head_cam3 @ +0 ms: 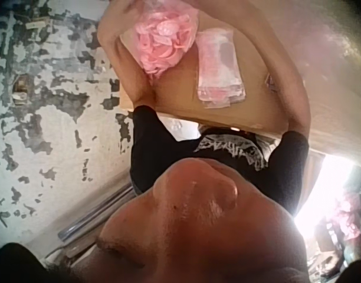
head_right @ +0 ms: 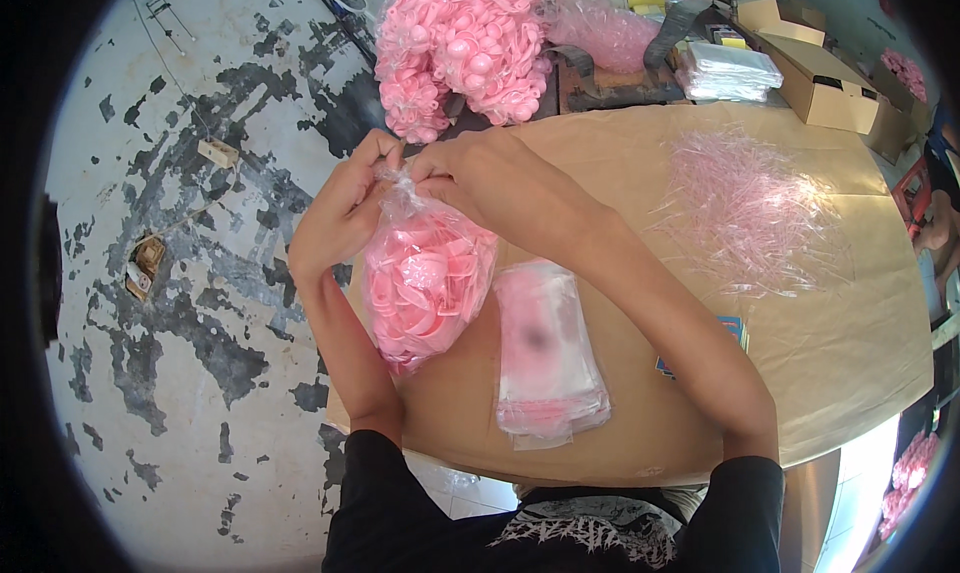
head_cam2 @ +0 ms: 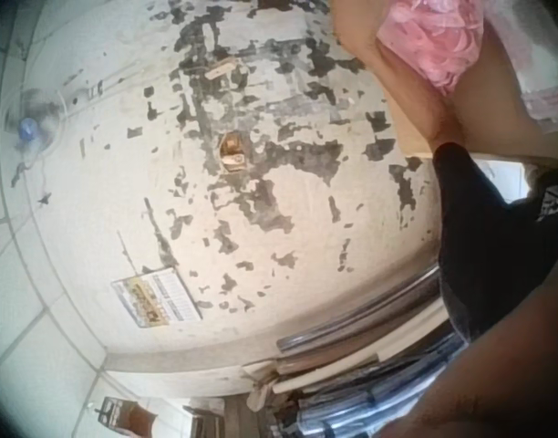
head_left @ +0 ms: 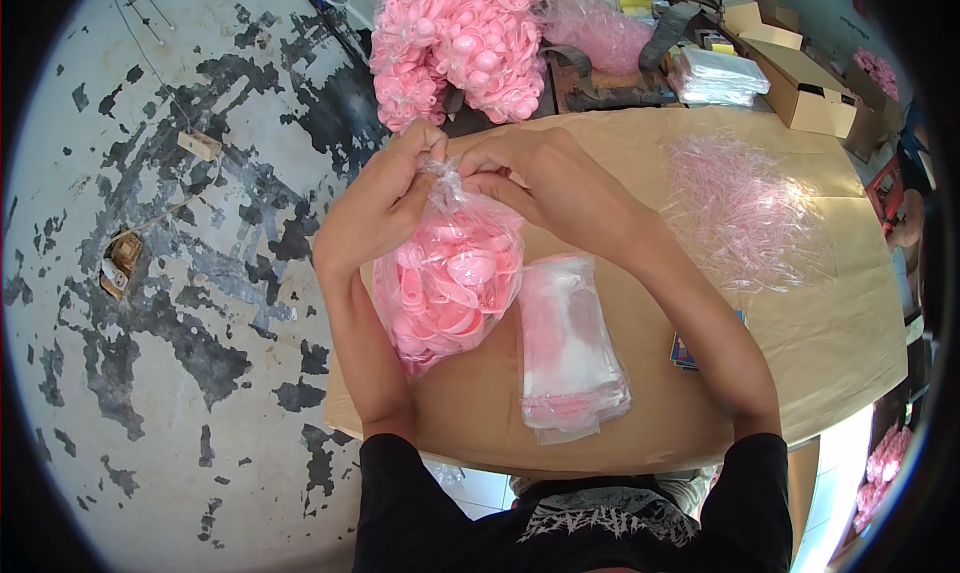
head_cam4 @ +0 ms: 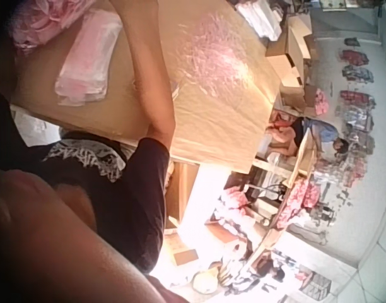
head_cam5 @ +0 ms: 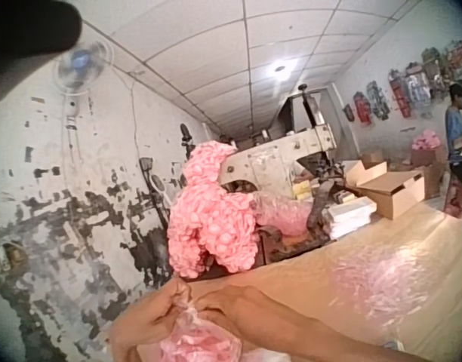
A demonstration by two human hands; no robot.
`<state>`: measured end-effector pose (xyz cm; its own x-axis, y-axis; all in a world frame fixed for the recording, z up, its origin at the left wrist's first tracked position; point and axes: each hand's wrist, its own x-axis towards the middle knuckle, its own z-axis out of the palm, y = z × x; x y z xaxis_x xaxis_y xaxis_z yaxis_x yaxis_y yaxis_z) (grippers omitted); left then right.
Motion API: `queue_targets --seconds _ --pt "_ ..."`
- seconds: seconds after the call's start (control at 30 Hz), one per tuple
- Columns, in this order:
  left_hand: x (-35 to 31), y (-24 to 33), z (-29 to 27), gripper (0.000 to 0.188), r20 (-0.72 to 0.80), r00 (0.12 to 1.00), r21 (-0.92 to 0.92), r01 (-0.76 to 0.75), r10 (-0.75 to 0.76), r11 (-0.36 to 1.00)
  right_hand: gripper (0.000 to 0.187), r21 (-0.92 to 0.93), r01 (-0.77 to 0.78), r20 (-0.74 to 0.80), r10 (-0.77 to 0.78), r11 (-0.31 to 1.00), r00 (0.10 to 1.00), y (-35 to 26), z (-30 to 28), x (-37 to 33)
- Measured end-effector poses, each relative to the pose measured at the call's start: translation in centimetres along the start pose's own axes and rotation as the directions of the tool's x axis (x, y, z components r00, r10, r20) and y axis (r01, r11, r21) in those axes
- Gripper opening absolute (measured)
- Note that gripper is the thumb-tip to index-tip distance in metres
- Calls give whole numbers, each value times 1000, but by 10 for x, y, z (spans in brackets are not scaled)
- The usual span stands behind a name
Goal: The person opens a plastic bag containing pink plastic scoops and removes them one by one, placing them on the table. They also handle small printed cards and a yellow sticky note, arranging items on the work surface.
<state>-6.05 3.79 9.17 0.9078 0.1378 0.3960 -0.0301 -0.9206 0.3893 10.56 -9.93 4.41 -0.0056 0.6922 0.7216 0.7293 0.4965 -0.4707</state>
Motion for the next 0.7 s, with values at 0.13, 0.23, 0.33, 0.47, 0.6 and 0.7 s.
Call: queue_targets --seconds 0.13,0.23,0.33,0.47,0.6,0.7 --pt "4 6 4 22 24 998 53 64 -65 997 18 18 36 -110 -33 999 993 10 18 -6" --pt "2 -1 8 25 -3 1000 111 -5 6 994 19 17 59 -199 -55 998 978 11 32 -6" --pt "4 -1 9 27 5 1000 103 -18 17 994 22 -68 68 -224 -81 995 971 15 38 -5" --pt "5 8 7 27 10 1000 49 -14 14 999 26 -189 71 -230 -114 979 966 11 35 -4" --pt "1 20 2 27 0 1000 5 -16 16 1000 28 -208 19 -217 -65 978 974 10 34 -4" --pt "3 18 6 28 -37 993 130 -110 116 985 28 -226 24 -220 -75 974 972 13 35 -5"
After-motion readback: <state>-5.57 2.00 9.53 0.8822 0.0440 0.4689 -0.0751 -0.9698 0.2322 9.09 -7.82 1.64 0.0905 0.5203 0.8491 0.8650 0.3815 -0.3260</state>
